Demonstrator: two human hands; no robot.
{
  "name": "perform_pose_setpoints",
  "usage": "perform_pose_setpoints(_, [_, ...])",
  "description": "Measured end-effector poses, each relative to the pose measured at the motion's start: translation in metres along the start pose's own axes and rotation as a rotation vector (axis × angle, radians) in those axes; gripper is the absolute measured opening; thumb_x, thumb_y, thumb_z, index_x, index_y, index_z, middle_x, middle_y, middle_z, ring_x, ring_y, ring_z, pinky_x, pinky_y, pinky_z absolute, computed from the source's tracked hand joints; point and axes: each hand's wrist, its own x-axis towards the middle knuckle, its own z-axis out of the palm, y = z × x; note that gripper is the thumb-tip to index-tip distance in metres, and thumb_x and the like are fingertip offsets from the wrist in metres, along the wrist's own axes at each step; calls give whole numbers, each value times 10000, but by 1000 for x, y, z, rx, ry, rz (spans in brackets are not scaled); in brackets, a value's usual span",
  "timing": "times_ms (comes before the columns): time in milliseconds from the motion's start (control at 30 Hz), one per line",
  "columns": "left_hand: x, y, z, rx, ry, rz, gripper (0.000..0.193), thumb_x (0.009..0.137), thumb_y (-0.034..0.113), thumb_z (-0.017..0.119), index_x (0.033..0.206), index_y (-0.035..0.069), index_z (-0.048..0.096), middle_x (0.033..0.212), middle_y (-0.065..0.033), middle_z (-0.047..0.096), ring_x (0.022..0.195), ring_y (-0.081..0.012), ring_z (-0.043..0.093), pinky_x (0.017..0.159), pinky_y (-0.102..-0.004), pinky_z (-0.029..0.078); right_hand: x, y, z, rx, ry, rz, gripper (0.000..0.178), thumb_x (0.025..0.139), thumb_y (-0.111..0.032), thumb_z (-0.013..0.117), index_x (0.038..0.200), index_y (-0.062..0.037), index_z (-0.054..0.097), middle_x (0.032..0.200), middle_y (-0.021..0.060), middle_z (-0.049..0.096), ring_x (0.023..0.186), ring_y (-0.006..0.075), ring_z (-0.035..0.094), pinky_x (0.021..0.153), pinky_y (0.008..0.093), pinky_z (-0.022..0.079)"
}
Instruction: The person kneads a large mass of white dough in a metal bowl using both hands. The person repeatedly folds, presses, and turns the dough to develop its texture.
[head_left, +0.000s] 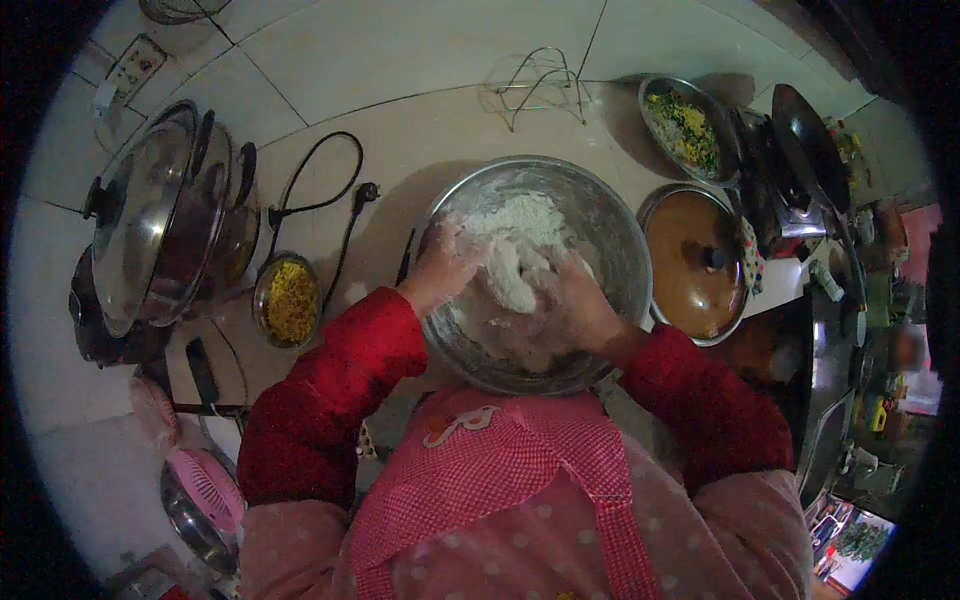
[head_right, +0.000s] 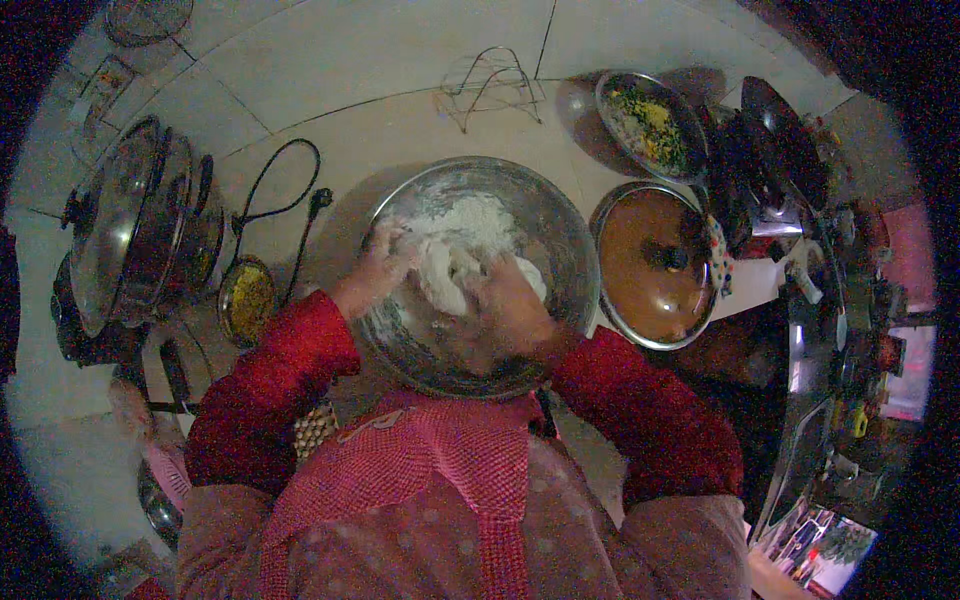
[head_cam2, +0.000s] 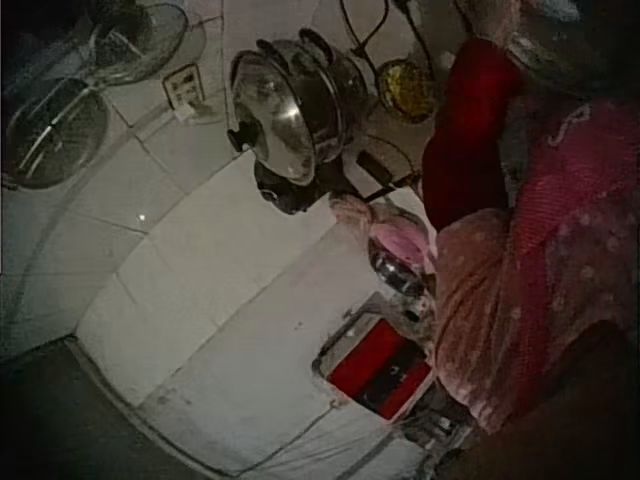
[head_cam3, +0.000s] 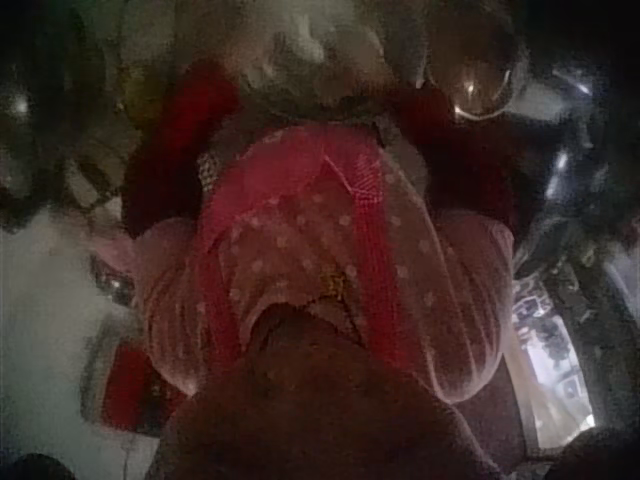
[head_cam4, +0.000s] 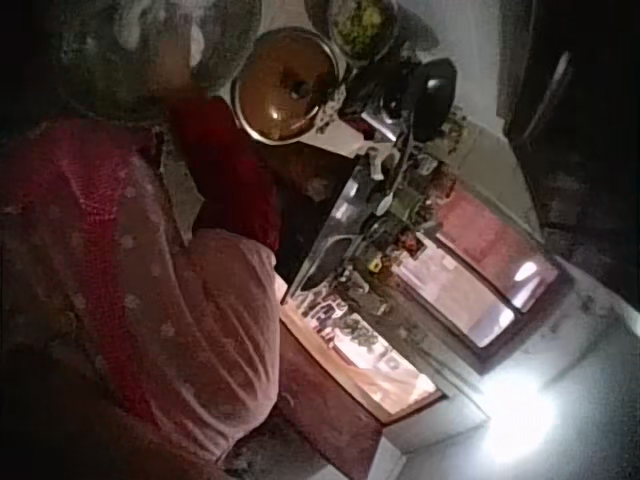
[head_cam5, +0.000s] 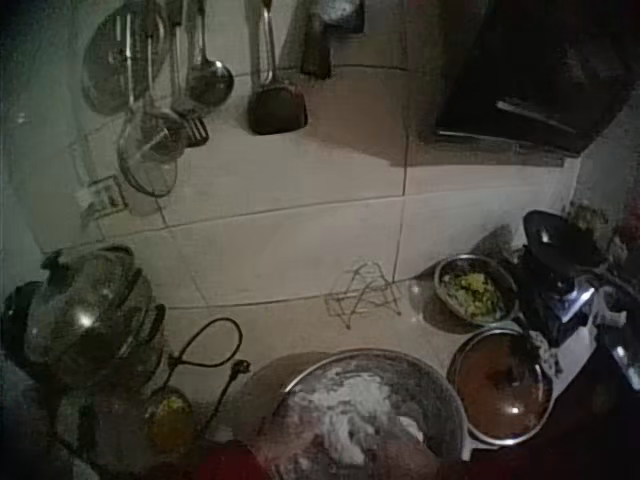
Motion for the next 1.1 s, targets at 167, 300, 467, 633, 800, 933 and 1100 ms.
perform_pose_setpoints(167, [-11, -34, 35, 346, -213, 393, 802, 812, 403, 658, 1399, -1, 290, 1383, -293, 316, 1284, -437, 320, 1079, -491, 244, -24, -18, -51, 726, -288, 433, 810, 804, -424, 684, 1357, 18, 290, 1302, 242, 437, 1245, 391, 396, 1000, 461, 364])
perform_pose_setpoints(300, [-15, -22, 68, 800, -182, 273, 783, 835, 395, 612, 1422, 27, 249, 1413, -317, 237, 1278, -505, 278, 1069, -551, 228, -39, 18, 3, -140, -429, 181, 822, 813, -487, 610, 1361, 27, 275, 1305, 283, 415, 1262, 477, 321, 1041, 580, 241])
perform_pose_setpoints(467, [23, -49, 84, 1021, -214, 181, 733, 849, 359, 586, 1412, 20, 261, 1391, -348, 238, 1246, -498, 334, 1005, -544, 348, -43, 76, 67, -192, -537, 52, 500, 798, -285, 572, 1175, 41, 524, 1190, 254, 516, 1207, 451, 406, 949, 593, 366])
perform_pose_setpoints(633, [71, -33, 49, 682, -110, 1, 604, 813, 228, 638, 1332, 60, 379, 1200, -309, 437, 1063, -458, 507, 882, -500, 444, 14, 62, 36, -175, -612, 231, 466, 847, -187, 496, 1252, 40, 451, 1235, 261, 494, 1210, 416, 432, 1000, 529, 359])
perform_pose_setpoints(800, [100, -35, 42, 803, -89, 155, 414, 890, 173, 506, 1278, 44, 444, 1133, -293, 509, 1020, -441, 547, 856, -502, 459, 5, 116, 93, -579, -226, 126, 556, 868, -178, 448, 1339, 86, 317, 1290, 319, 420, 1228, 380, 429, 1027, 505, 330])
perform_pose_setpoints(933, [98, 2, 34, 842, -216, 45, 559, 774, 137, 648, 1279, 26, 436, 1103, -268, 537, 1020, -426, 560, 857, -490, 467, 24, 98, 75, -393, -290, 362, 678, 853, -273, 540, 1411, 6, 274, 1430, 253, 311, 1307, 366, 345, 1097, 478, 249])
perform_pose_setpoints(1100, [6, 18, 54, 859, -12, 418, 509, 725, 83, 624, 1217, 54, 498, 1175, -264, 458, 1059, -410, 494, 888, -498, 429, -7, 70, -45, 772, -239, 459, 703, 766, -260, 712, 1357, -54, 392, 1175, 132, 554, 1186, 253, 449, 989, 378, 378])
